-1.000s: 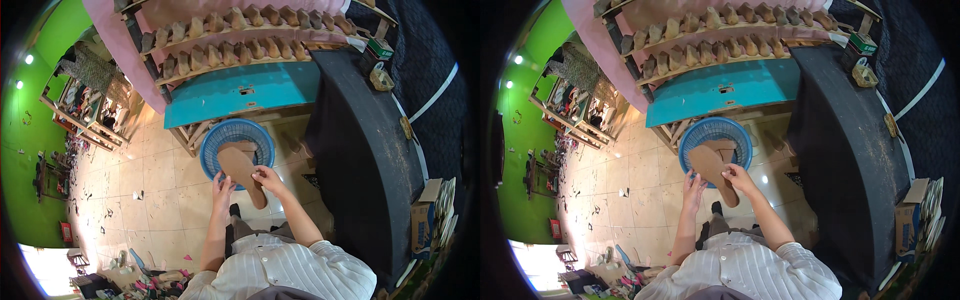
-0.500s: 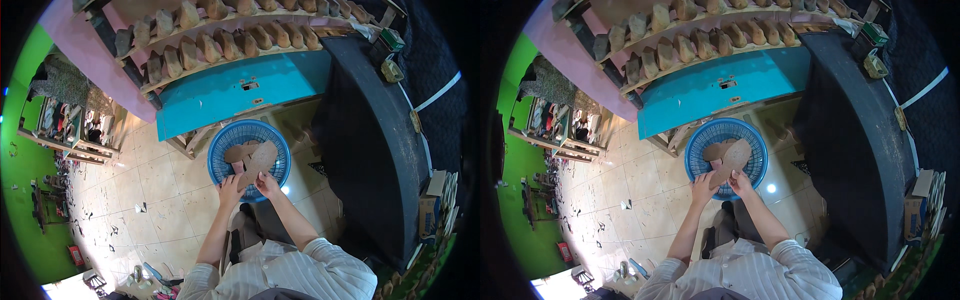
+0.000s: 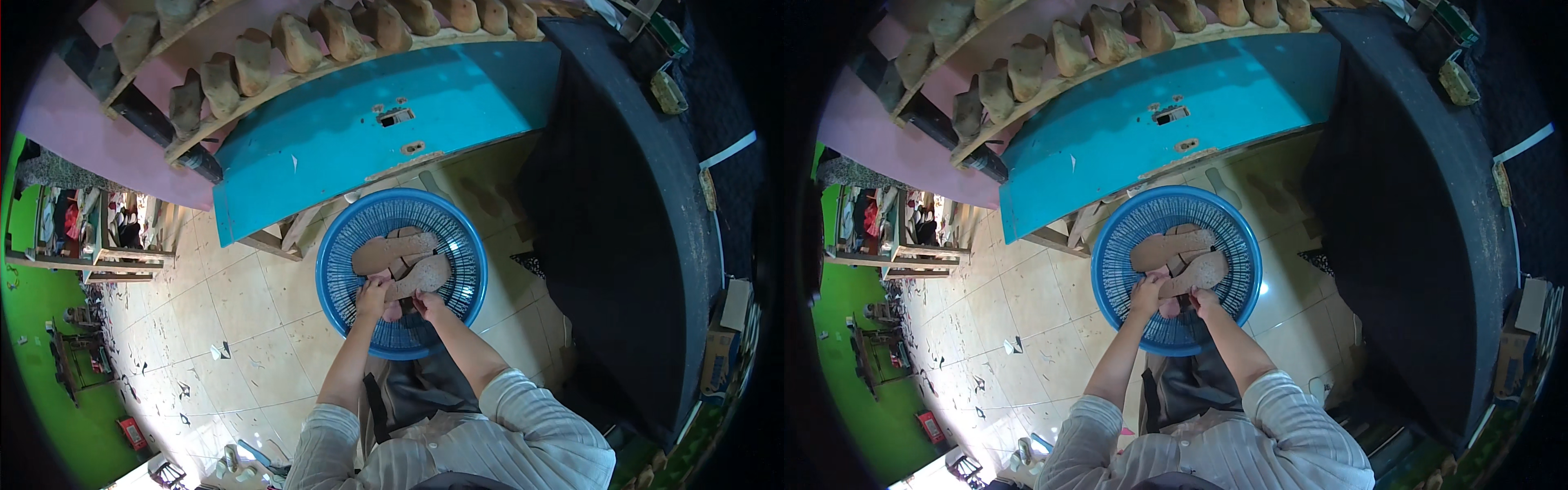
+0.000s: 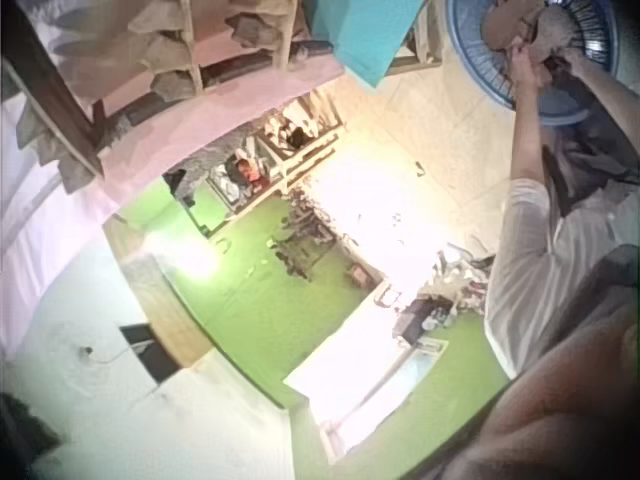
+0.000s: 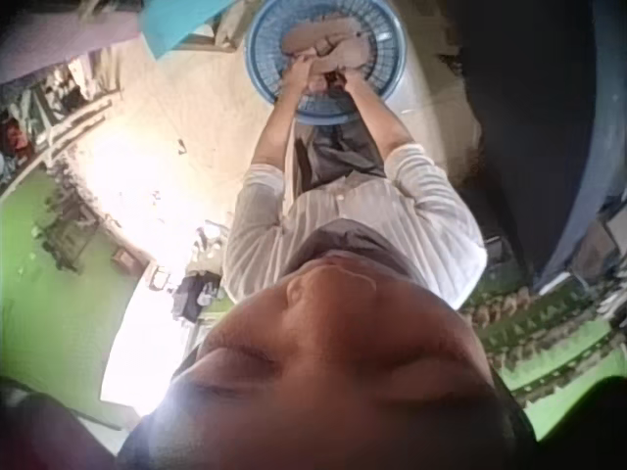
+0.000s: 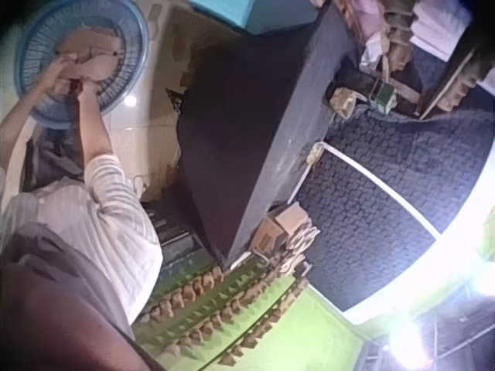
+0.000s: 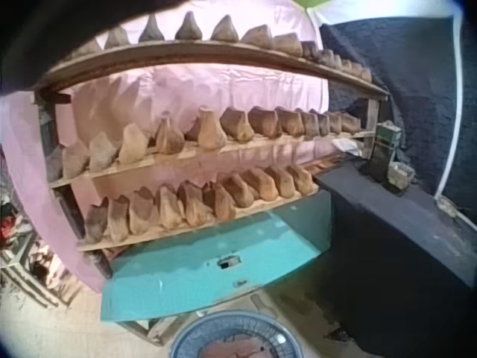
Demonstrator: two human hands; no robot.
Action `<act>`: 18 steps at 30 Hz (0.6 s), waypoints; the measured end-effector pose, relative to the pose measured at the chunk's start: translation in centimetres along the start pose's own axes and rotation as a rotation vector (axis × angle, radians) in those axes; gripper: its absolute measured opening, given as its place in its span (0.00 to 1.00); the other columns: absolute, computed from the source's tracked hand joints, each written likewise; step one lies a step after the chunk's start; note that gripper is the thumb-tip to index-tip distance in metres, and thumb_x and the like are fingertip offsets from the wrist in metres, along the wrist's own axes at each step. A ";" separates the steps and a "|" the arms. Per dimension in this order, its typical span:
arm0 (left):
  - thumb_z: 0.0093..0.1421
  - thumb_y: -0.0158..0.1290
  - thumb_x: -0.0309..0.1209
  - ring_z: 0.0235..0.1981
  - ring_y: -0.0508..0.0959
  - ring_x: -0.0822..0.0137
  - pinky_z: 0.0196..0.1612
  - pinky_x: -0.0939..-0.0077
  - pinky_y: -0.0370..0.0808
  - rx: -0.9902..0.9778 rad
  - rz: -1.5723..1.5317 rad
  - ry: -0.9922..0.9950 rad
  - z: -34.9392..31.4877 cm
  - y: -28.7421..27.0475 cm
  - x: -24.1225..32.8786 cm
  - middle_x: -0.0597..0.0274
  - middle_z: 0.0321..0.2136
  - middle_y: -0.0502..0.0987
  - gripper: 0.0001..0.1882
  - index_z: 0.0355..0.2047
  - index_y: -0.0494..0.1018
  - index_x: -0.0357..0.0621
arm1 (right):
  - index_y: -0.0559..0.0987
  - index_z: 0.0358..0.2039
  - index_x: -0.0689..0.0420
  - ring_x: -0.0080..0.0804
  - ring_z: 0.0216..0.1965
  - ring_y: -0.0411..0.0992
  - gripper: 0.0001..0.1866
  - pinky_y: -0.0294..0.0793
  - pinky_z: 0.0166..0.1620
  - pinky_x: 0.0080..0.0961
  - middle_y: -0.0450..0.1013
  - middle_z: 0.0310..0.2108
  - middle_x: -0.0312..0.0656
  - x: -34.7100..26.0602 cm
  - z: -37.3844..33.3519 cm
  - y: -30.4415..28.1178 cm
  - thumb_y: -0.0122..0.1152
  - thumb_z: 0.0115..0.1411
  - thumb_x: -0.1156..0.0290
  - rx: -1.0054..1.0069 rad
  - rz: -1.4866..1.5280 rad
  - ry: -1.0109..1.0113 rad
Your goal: Applying adhesive to shoe soles using a brush.
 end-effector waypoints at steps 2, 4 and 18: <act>0.43 0.62 0.29 0.53 0.66 0.64 0.52 0.61 0.64 -0.007 -0.001 0.033 1.1 0.8 -0.3 0.68 0.47 0.69 0.30 0.49 0.69 0.60 | 0.74 0.29 0.55 0.25 0.30 0.73 0.02 0.78 0.32 0.21 0.74 0.28 0.35 -0.1 0.9 0.4 0.57 0.56 0.77 0.003 -0.065 0.005; 0.44 0.61 0.29 0.53 0.66 0.64 0.53 0.60 0.63 0.004 0.092 0.012 2.0 1.6 -1.2 0.68 0.48 0.69 0.29 0.49 0.69 0.60 | 0.74 0.28 0.55 0.25 0.28 0.73 0.02 0.78 0.31 0.21 0.74 0.27 0.36 -0.1 0.6 0.7 0.58 0.57 0.75 0.016 -0.124 -0.023; 0.49 0.55 0.27 0.47 0.70 0.60 0.47 0.62 0.69 0.193 0.077 -0.118 1.2 0.9 -3.4 0.64 0.42 0.71 0.18 0.42 0.71 0.53 | 0.80 0.24 0.60 0.27 0.20 0.76 0.09 0.74 0.24 0.23 0.76 0.18 0.40 -6.9 -5.6 2.6 0.65 0.51 0.66 0.018 -1.121 -0.638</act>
Point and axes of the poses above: each hand's wrist, its own z-axis towards the middle knuckle, its own y-axis out of the palm, x = y × z, the point moved 8 cm from there along z, towards the middle knuckle
